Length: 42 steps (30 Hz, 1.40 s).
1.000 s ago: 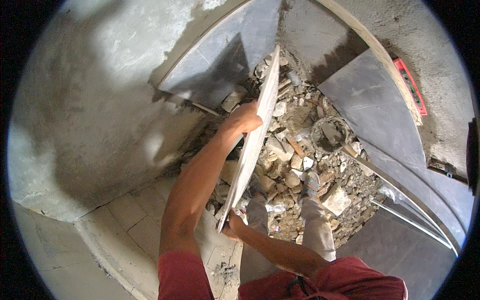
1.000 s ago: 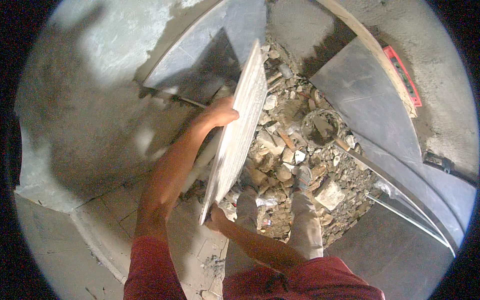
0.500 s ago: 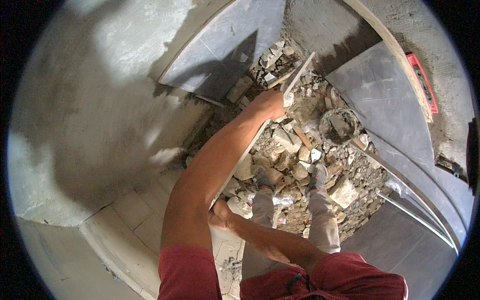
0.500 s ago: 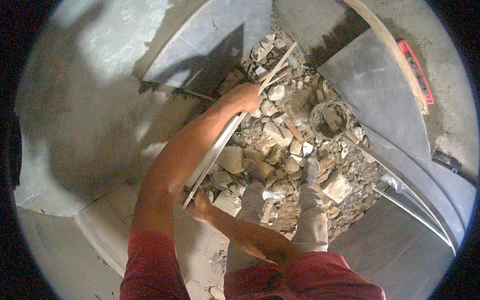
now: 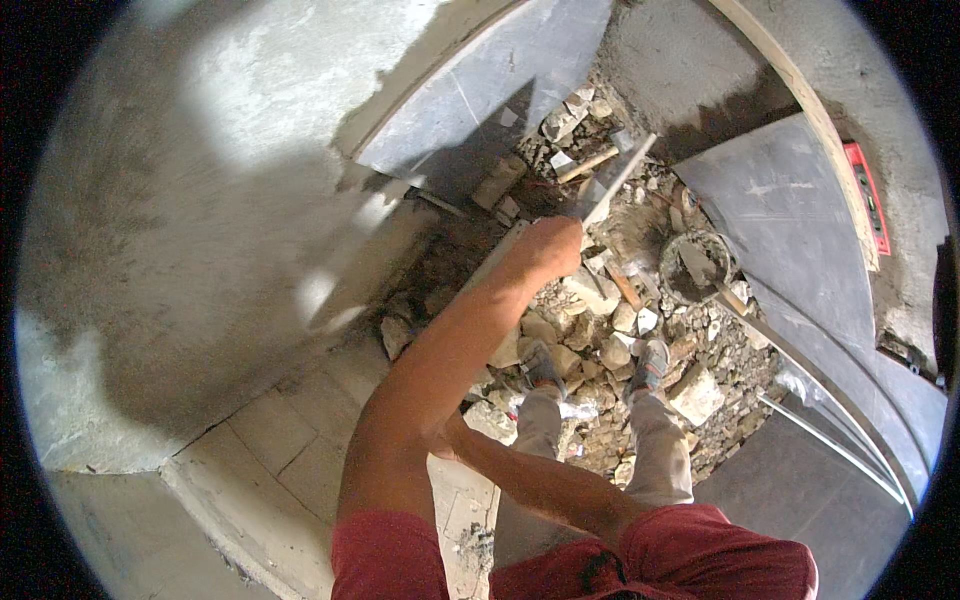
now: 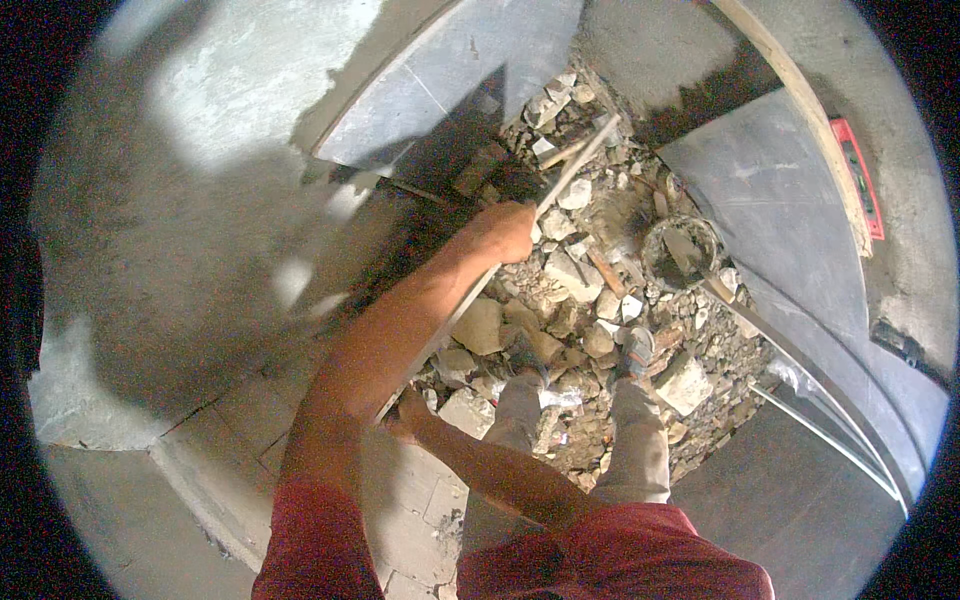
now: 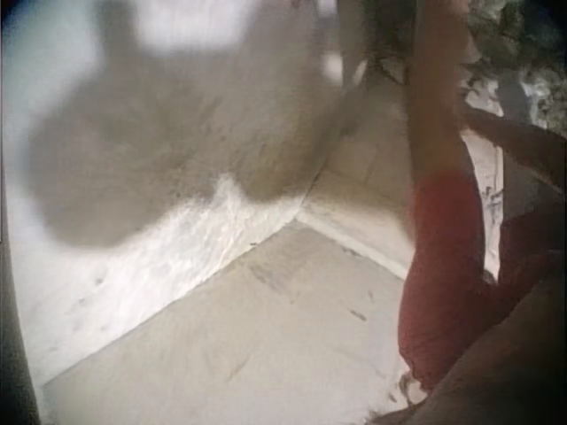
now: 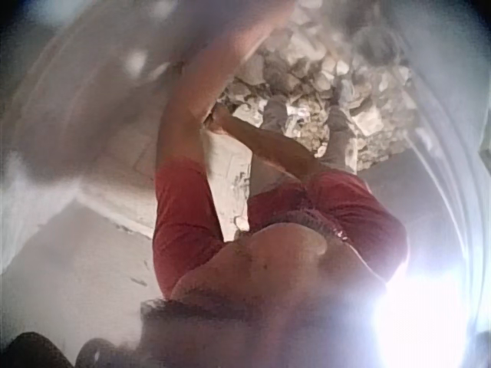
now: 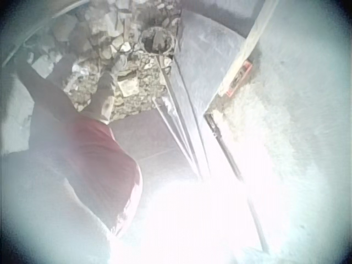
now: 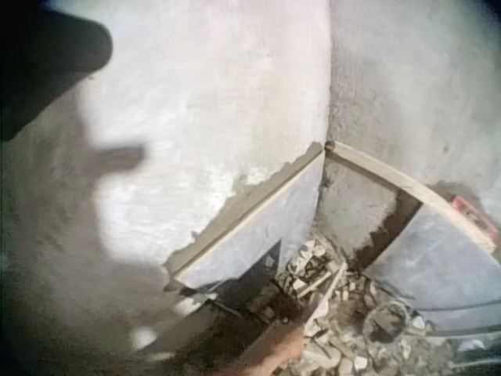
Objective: The person removes the plastic wrap from a tile, places it against a wall, and scoops mortar from a bucket with a trowel to spread it across the back of the tile.
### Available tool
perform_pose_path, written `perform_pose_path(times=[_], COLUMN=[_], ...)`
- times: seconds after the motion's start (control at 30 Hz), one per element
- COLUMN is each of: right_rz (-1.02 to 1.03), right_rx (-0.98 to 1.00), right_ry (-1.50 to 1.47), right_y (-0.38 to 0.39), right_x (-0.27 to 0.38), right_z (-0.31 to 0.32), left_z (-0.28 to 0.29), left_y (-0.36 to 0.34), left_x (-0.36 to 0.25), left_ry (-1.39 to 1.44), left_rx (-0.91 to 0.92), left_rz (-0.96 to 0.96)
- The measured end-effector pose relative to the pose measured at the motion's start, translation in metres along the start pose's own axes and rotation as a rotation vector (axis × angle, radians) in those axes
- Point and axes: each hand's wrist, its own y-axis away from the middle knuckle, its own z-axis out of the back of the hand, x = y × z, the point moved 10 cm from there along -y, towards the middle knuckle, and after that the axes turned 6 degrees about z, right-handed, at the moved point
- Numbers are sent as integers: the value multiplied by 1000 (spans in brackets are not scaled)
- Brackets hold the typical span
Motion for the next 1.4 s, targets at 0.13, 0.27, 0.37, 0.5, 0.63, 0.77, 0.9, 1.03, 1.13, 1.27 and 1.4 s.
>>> perform_pose_path(times=[0.13, 0.27, 0.37, 0.5, 0.63, 0.77, 0.9, 1.03, 1.13, 1.27, 1.4], right_rz=[-16, -48, -62, -78, -75, 49, 140, 1182, 712, 369, 355], right_rx=[-68, -102, -113, -96, 4, 237, 221, 706, 473, 69, -109], right_ry=[-144, -106, -53, 47, 360, 1137, 1067, 2629, 2694, 1407, 2346], right_y=[-24, -26, -25, -26, -28, -19, -10, 52, 75, 107, 110], right_x=[-3, -14, -12, -2, 30, 99, 211, 249, 339, 402, 347], right_z=[10, 11, 7, 2, -8, -17, 69, 80, 175, 225, 176], left_z=[0, 16, 16, 16, 2, -2, 41, 46, 33, 38, 39], left_y=[9, 26, 25, 40, 85, 111, 116, 121, 96, 104, 134], left_x=[-3, 12, 19, 50, 100, 137, 146, 211, 244, 254, 299], left_ry=[20, 66, 88, 142, 208, 90, -57, -36, 184, 139, 177], left_rx=[-58, -215, -170, -469, -368, -413, -748, -774, -731, -955, -987], left_rz=[-69, -156, -157, -88, 242, 352, 389, 505, 569, 364, 327])
